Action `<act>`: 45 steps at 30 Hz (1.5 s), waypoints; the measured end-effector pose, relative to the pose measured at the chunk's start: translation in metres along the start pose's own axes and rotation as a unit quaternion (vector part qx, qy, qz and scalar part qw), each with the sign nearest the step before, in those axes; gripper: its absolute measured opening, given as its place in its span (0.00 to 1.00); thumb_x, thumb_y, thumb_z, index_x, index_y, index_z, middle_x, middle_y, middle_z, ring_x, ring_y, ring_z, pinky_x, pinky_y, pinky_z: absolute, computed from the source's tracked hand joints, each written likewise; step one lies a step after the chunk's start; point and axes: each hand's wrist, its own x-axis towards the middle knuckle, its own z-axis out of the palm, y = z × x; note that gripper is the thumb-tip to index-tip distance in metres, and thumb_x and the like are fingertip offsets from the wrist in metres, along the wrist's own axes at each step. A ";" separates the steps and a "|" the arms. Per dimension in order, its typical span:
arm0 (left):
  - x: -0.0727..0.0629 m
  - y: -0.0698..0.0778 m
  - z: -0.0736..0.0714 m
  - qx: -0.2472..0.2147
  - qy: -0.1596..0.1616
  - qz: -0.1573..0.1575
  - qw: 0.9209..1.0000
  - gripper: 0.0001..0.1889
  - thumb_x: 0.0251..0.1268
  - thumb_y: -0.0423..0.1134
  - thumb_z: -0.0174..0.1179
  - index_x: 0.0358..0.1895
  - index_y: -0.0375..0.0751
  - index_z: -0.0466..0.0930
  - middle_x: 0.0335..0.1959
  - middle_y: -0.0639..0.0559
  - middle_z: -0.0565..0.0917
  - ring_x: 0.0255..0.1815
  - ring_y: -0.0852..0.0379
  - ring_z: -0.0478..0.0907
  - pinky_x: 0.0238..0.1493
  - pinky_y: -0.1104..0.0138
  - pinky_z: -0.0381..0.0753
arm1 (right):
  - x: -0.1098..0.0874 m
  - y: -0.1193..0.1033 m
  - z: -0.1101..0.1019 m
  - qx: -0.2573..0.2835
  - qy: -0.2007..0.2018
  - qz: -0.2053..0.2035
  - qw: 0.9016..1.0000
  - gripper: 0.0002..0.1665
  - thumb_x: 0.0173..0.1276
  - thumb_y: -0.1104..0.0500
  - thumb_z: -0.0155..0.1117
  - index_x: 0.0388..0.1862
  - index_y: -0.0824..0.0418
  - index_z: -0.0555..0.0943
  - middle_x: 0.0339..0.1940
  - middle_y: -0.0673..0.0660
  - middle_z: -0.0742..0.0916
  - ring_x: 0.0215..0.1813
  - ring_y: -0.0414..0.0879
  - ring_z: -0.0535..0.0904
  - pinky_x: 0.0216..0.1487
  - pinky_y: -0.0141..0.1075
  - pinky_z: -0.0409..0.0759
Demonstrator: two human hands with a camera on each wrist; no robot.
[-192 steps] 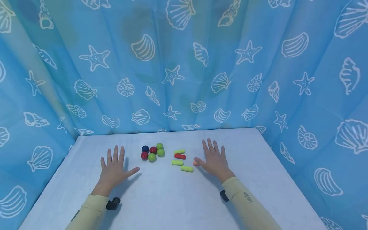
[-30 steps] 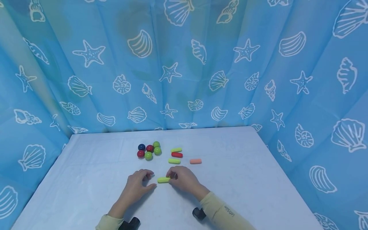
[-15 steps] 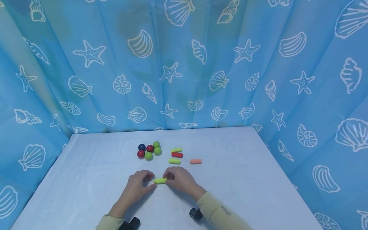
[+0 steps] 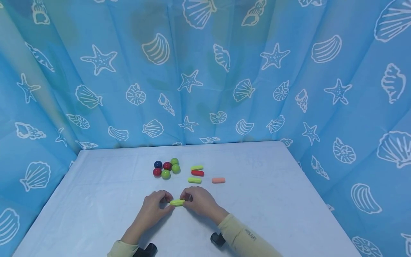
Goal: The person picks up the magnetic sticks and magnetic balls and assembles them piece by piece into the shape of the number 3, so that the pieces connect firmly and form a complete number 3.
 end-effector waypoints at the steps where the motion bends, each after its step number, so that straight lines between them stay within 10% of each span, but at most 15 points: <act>1: 0.000 0.000 0.000 -0.001 0.000 0.000 1.000 0.12 0.57 0.42 0.75 0.42 0.51 0.83 0.34 0.62 0.81 0.40 0.59 0.74 0.54 0.48 0.71 | 0.000 0.000 0.000 0.000 -0.001 -0.001 1.000 0.10 0.65 0.58 0.75 0.42 0.46 0.85 0.32 0.38 0.83 0.36 0.35 0.76 0.45 0.35 0.78; 45: 0.001 -0.004 -0.002 -0.018 -0.003 0.020 1.000 0.09 0.58 0.38 0.74 0.38 0.53 0.83 0.34 0.63 0.83 0.39 0.61 0.76 0.46 0.57 0.75 | 0.037 0.000 -0.005 0.049 0.063 0.037 0.996 0.16 0.72 0.55 0.69 0.57 0.51 0.82 0.41 0.45 0.86 0.42 0.42 0.79 0.44 0.35 0.81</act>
